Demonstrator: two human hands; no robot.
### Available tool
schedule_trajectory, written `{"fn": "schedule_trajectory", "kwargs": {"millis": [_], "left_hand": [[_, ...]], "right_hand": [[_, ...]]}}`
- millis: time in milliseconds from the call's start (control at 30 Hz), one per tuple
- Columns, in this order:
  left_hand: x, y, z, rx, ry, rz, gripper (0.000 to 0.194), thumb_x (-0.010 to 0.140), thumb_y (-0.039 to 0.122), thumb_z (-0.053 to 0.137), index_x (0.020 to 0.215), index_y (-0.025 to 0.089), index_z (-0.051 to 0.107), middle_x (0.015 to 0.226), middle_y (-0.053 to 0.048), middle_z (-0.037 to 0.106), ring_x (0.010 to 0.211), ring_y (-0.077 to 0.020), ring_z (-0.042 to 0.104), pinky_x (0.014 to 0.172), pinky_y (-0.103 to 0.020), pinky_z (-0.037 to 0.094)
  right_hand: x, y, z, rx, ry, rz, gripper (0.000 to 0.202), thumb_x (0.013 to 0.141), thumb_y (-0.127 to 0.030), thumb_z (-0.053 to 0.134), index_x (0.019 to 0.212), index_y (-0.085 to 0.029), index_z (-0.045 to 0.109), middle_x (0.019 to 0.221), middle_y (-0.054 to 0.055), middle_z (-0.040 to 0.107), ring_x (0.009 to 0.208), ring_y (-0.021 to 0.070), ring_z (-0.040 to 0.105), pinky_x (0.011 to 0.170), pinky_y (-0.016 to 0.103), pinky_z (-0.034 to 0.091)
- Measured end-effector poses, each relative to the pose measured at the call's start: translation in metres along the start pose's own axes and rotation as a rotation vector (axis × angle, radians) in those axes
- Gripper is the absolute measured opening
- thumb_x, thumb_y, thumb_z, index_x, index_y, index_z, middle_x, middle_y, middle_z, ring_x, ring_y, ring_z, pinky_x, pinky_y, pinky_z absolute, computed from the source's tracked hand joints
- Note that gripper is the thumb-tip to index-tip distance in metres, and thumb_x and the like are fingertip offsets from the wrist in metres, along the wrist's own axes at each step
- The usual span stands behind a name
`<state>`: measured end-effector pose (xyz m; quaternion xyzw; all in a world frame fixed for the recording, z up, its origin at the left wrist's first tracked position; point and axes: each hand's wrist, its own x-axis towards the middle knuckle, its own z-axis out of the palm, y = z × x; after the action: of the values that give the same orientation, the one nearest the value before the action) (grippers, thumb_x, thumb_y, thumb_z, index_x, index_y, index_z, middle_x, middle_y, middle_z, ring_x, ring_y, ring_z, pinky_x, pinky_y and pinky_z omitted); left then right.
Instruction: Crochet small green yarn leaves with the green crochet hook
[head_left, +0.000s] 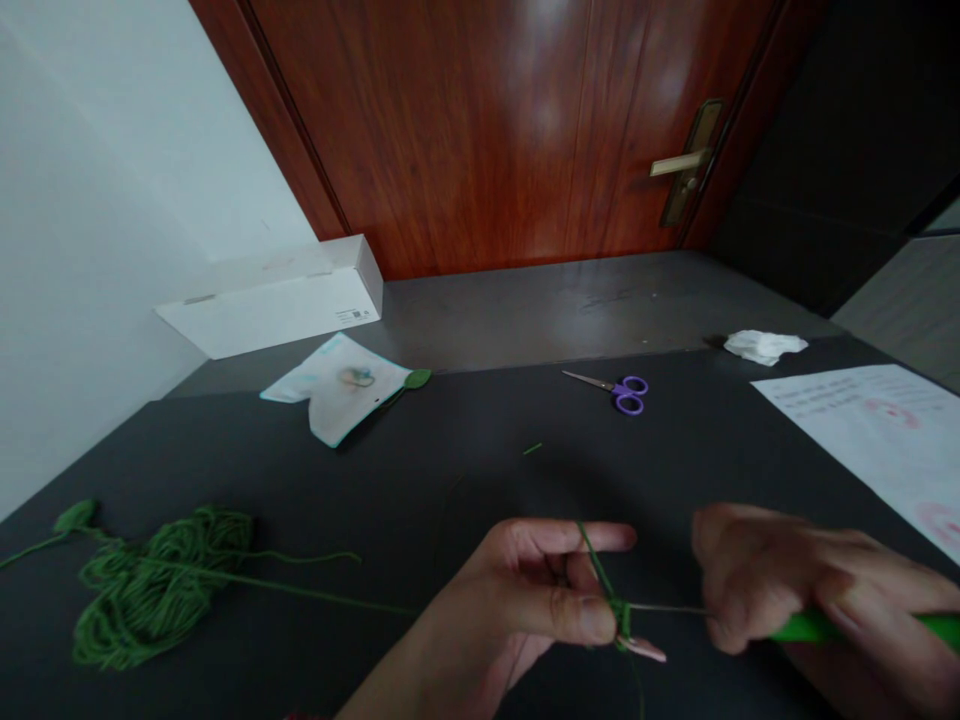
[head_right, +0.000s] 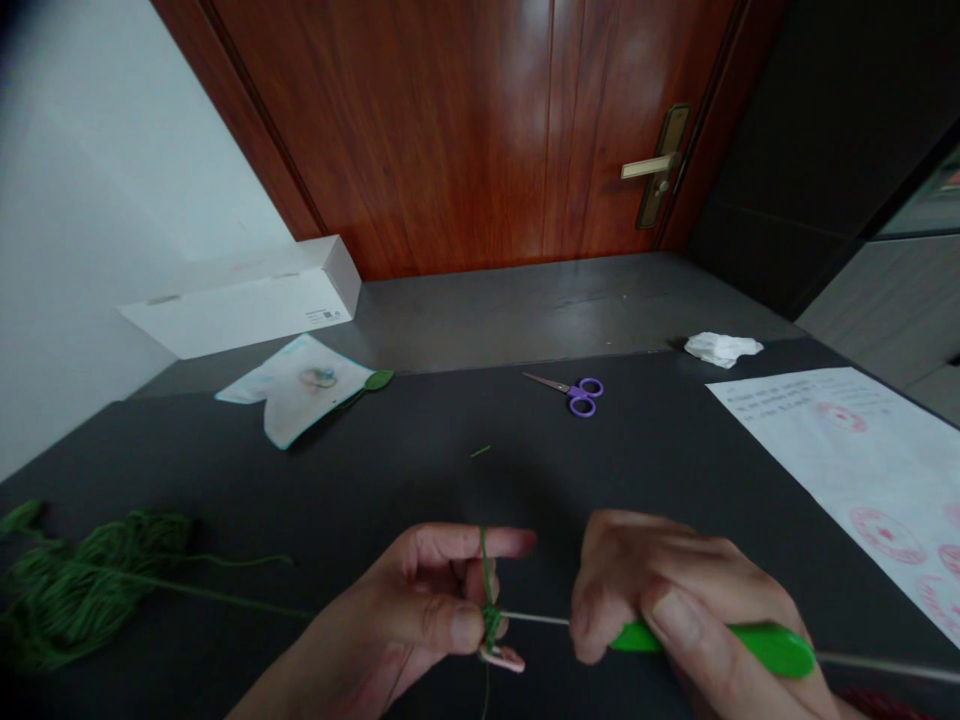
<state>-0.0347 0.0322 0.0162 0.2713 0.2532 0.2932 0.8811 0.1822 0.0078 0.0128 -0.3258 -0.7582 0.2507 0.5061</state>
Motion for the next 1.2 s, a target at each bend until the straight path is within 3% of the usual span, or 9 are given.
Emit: {"fn": "schedule_trajectory", "kwargs": {"millis": [100,200,467,533,600,767,933,1067,1200], "left_hand": [[0.000,0.001,0.001,0.004,0.010,-0.006,0.039,0.061,0.007,0.074,0.100,0.009,0.073,0.060,0.002,0.053,0.058,-0.0085,0.051,0.072,-0.036,0.055],[0.000,0.001,0.000,0.013,0.026,-0.008,0.038,0.060,0.008,0.074,0.098,0.010,0.074,0.060,0.002,0.054,0.059,-0.0097,0.052,0.071,-0.036,0.054],[0.001,-0.001,-0.004,0.024,0.057,-0.020,0.043,0.060,0.008,0.072,0.103,0.009,0.072,0.066,-0.001,0.057,0.062,-0.0112,0.054,0.074,-0.035,0.051],[0.001,-0.001,-0.005,0.034,0.065,-0.024,0.043,0.061,0.007,0.072,0.103,0.009,0.072,0.067,-0.001,0.057,0.064,-0.0113,0.054,0.074,-0.034,0.050],[0.000,-0.001,-0.004,0.037,0.066,-0.024,0.042,0.060,0.009,0.072,0.102,0.009,0.072,0.066,-0.001,0.057,0.063,-0.0114,0.054,0.072,-0.033,0.050],[0.001,-0.002,-0.002,0.061,0.088,0.034,0.038,0.062,0.010,0.074,0.101,0.012,0.073,0.062,0.001,0.054,0.062,-0.0118,0.053,0.071,-0.037,0.051],[0.002,0.000,0.000,0.205,0.234,0.136,0.037,0.063,0.017,0.079,0.100,0.019,0.074,0.063,0.003,0.059,0.067,-0.0125,0.057,0.080,-0.035,0.045],[0.003,-0.004,0.004,0.370,0.378,0.220,0.046,0.067,0.021,0.078,0.112,0.022,0.069,0.064,0.005,0.058,0.064,-0.0103,0.053,0.071,-0.027,0.040],[0.005,-0.015,0.007,0.419,0.438,0.296,0.058,0.070,0.022,0.076,0.125,0.020,0.059,0.065,0.004,0.061,0.068,-0.0131,0.054,0.076,-0.030,0.040]], "right_hand": [[0.004,-0.005,0.007,0.381,0.026,0.212,0.041,0.096,-0.037,0.038,0.076,-0.021,0.069,0.056,0.004,0.066,0.053,0.0179,0.057,0.049,0.030,0.047],[0.005,-0.006,0.009,0.442,0.056,0.252,0.040,0.096,-0.037,0.039,0.077,-0.021,0.071,0.056,0.005,0.066,0.054,0.0190,0.056,0.050,0.032,0.046],[-0.002,0.001,-0.005,0.122,-0.115,-0.096,0.031,0.097,-0.034,0.038,0.096,-0.024,0.067,0.068,0.003,0.071,0.056,0.0212,0.065,0.057,0.036,0.051],[-0.004,0.001,-0.005,0.131,-0.142,-0.112,0.030,0.097,-0.034,0.039,0.097,-0.024,0.067,0.070,0.004,0.071,0.058,0.0209,0.065,0.058,0.036,0.051],[-0.004,-0.001,-0.003,0.179,-0.114,-0.040,0.032,0.097,-0.035,0.039,0.093,-0.023,0.068,0.070,0.004,0.071,0.060,0.0207,0.064,0.059,0.036,0.050],[0.004,-0.007,0.016,0.487,0.103,0.316,0.042,0.095,-0.036,0.040,0.070,-0.019,0.069,0.056,0.005,0.064,0.054,0.0176,0.055,0.051,0.030,0.044],[0.008,-0.005,0.035,0.670,0.191,0.527,0.043,0.096,-0.035,0.036,0.069,-0.019,0.065,0.056,0.003,0.060,0.052,0.0146,0.051,0.051,0.026,0.045],[0.006,-0.010,0.034,0.374,0.138,0.382,0.040,0.098,-0.036,0.034,0.077,-0.020,0.065,0.066,0.003,0.062,0.062,0.0166,0.057,0.056,0.027,0.048],[0.006,-0.017,0.031,-0.293,-0.028,-0.070,0.030,0.099,-0.027,0.037,0.089,-0.018,0.064,0.066,0.004,0.067,0.058,0.0161,0.059,0.054,0.028,0.046]]}}
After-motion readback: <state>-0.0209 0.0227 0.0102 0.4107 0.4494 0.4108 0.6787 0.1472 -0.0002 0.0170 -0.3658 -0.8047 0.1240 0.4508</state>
